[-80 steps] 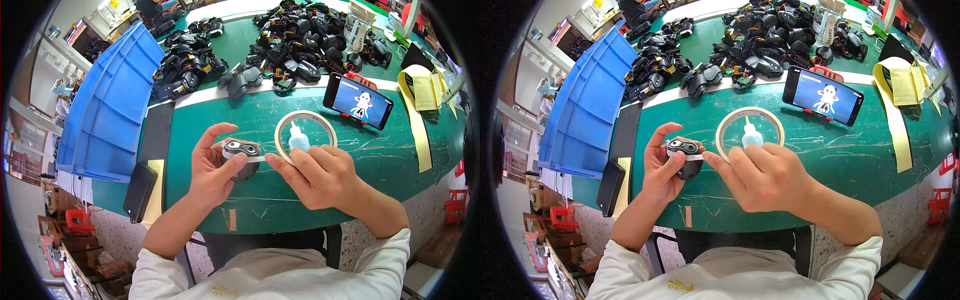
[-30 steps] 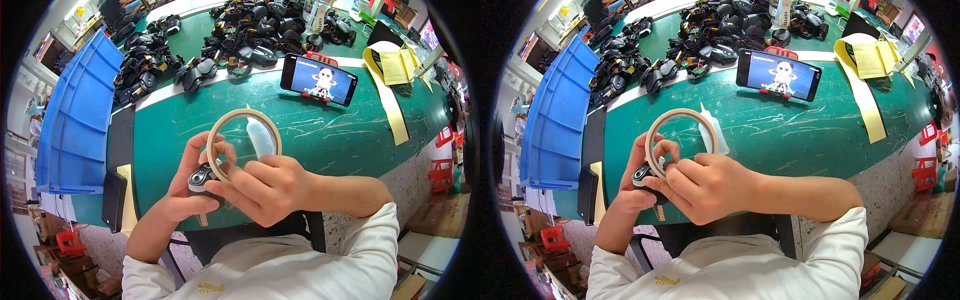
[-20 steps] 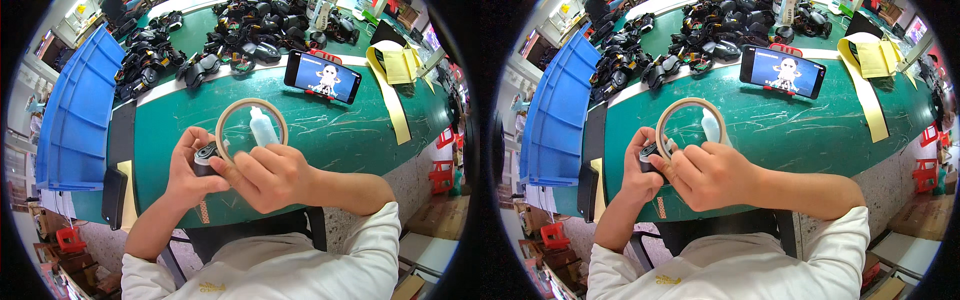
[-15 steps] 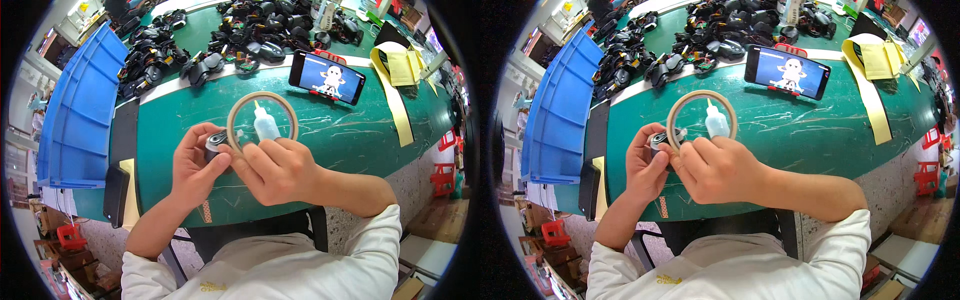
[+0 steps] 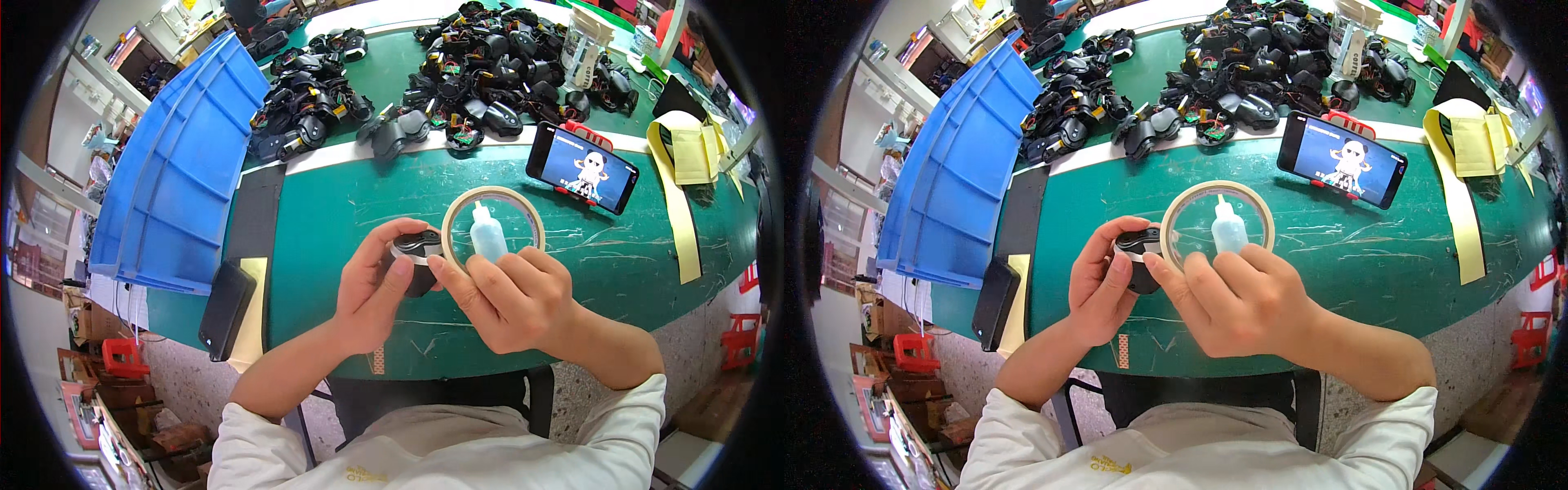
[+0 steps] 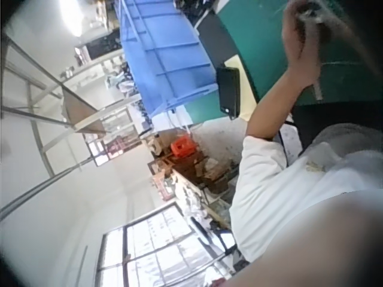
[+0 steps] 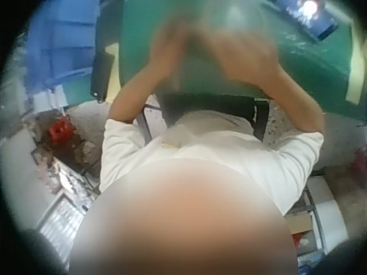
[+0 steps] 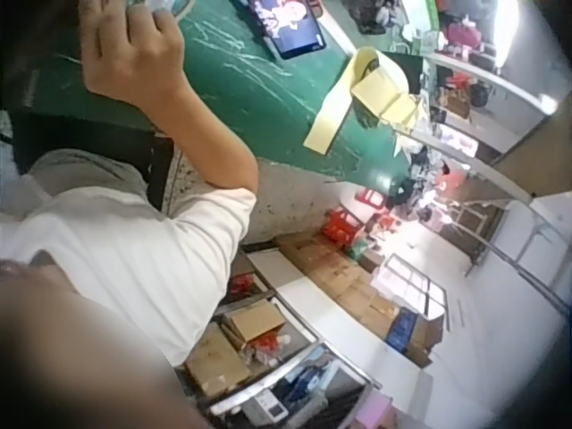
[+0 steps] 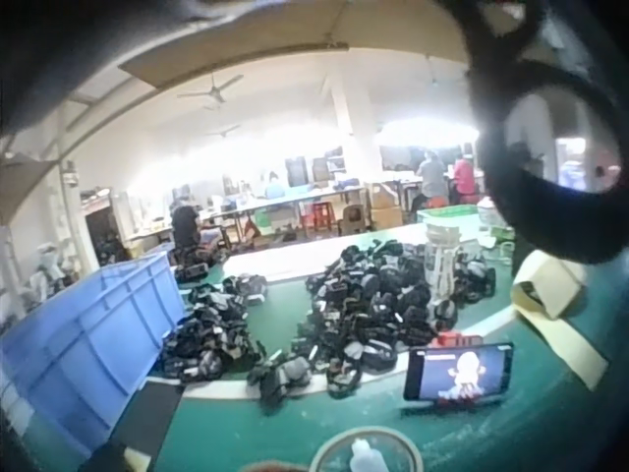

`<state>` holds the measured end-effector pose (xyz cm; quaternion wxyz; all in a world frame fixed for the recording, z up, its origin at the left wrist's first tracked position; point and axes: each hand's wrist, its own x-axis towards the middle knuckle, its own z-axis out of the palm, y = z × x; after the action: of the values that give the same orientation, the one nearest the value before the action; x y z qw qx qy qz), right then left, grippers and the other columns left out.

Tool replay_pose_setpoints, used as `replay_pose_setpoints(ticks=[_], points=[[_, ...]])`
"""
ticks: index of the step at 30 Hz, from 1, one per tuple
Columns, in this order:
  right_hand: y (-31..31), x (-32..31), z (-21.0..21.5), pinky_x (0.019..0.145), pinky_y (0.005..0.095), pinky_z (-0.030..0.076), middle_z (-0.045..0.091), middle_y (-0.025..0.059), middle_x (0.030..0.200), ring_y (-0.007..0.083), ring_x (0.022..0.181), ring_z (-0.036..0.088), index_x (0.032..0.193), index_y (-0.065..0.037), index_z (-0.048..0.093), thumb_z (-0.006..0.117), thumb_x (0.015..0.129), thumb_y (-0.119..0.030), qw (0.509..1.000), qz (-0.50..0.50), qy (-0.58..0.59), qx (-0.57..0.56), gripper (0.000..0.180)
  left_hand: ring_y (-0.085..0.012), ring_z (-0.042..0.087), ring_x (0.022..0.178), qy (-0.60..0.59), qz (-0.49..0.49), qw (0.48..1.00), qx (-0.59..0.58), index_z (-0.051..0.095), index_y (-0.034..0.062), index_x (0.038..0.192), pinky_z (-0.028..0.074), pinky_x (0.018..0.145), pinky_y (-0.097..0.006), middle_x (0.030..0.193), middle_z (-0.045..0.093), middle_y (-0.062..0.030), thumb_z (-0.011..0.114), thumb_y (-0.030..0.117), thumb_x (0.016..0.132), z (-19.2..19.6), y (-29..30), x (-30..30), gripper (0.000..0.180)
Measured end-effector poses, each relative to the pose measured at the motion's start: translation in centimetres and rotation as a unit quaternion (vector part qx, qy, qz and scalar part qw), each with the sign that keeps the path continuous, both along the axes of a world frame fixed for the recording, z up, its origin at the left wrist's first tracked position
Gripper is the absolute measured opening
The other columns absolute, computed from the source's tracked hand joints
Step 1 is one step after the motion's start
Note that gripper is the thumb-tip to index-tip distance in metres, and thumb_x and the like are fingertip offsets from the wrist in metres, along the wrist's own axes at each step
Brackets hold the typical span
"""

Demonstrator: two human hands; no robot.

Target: The person applies glue to the internal components of a device with a squeeze bottle, joins the two halves together, and wraps adhesive tape around the seam of the assembled device.

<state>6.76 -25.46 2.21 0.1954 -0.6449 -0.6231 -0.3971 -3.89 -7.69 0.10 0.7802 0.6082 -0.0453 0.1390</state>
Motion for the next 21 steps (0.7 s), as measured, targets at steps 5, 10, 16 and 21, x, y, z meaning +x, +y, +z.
replay_pose_setpoints(ticks=[5,10,16,21], points=[[0.0,0.0,0.4,0.045,0.0224,0.031,0.053,0.0006,0.073,0.0086,0.053,0.042,0.108,-0.005,0.074,0.07,0.073,-0.008,1.0,0.003,0.001,-0.015,0.035,-0.0111,0.061,0.083,0.03,0.033,0.999,0.018,0.043,-0.0014,0.132,0.053,0.074,-0.025,0.109,0.061,-0.0106,0.046,0.012,0.102,0.0,-0.1,0.0,0.032],[-0.2,-0.2,0.6,0.046,0.0224,0.033,0.053,-0.0004,0.076,0.0078,0.054,0.043,0.107,-0.008,0.075,0.072,0.068,-0.01,0.999,-0.008,0.008,-0.03,0.04,-0.0104,0.06,0.075,0.021,0.065,0.998,0.016,0.049,-0.0009,0.121,0.052,0.061,-0.025,0.102,0.062,-0.0097,0.05,0.007,0.1,0.4,0.0,0.2,0.023],[-0.3,-0.1,0.7,0.045,0.022,0.033,0.053,0.0,0.077,0.0073,0.054,0.043,0.109,-0.007,0.075,0.072,0.067,-0.009,0.999,-0.007,0.0,-0.039,0.042,-0.0118,0.061,0.075,0.032,0.069,0.997,-0.029,0.049,0.0004,0.119,0.052,0.056,-0.025,0.1,0.062,-0.0113,0.052,0.006,0.098,0.5,0.4,0.1,0.022],[-0.4,-0.1,0.9,0.045,0.0217,0.033,0.054,0.0001,0.076,0.0069,0.054,0.043,0.108,-0.007,0.075,0.073,0.066,-0.01,0.999,-0.003,0.003,-0.036,0.042,-0.0152,0.064,0.077,0.022,0.044,0.998,-0.039,0.049,0.0033,0.117,0.051,0.053,-0.026,0.104,0.063,-0.0156,0.054,0.011,0.099,0.4,1.4,0.0,0.021]])
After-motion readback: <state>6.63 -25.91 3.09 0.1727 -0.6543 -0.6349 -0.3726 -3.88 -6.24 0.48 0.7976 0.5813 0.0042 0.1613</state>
